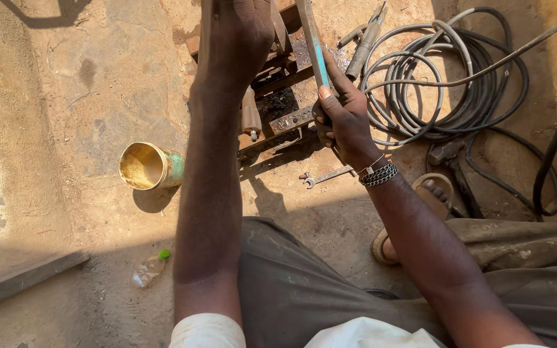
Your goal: The person sits on the ground working on a rusty metal clamp-like machine part, using wrenches to loosen and turn bolts on it. They then pour liquid from a metal cup into a plastic bottle and squeeze the liquid onto the machine's bolts, then resume turning bolts with the wrenches.
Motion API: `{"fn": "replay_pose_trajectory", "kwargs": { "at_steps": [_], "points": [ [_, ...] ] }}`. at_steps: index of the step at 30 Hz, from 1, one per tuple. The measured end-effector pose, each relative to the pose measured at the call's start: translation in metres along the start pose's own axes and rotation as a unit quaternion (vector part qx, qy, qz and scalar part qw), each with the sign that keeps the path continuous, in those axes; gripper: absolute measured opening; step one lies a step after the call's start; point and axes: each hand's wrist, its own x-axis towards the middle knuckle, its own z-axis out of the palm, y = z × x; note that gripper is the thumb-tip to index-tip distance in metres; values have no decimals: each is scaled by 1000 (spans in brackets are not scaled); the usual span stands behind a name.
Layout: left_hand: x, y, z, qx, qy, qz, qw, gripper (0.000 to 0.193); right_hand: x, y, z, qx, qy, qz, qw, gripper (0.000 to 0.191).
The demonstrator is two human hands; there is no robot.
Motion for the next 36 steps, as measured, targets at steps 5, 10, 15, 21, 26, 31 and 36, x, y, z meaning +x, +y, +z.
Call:
{"fn": "replay_pose_trajectory", "kwargs": {
  "at_steps": [5, 10, 15, 21, 26, 31, 36],
  "points": [
    [1, 12, 11, 5, -54, -6, 999, 37, -2, 0, 35, -10, -43, 22, 999, 64],
    [4, 12, 8, 11, -62, -6, 998, 38, -4, -17, 13, -94, -75, 54, 991, 61],
    [-1, 2, -2, 5, -51, -11, 999, 33, -12, -36, -81, -60, -45, -190, 979, 57],
    [-1, 1, -2, 1, -48, -14, 999, 29, -14, -74, -139, 169, 131, -347, 913, 29],
    [2, 13, 1, 8, -67, 0, 998, 24, 1, -50, -6, 270, 228, -392, 849, 59],
    [-2, 9, -18, 31, -41, -9, 999, 21, -2, 23, 57, -88, -68, 37, 993, 77],
    [-10, 1, -23, 27, -7, -30, 999, 17, -8, 27, 17, -22, -35, 4, 999, 75]
  ]
}}
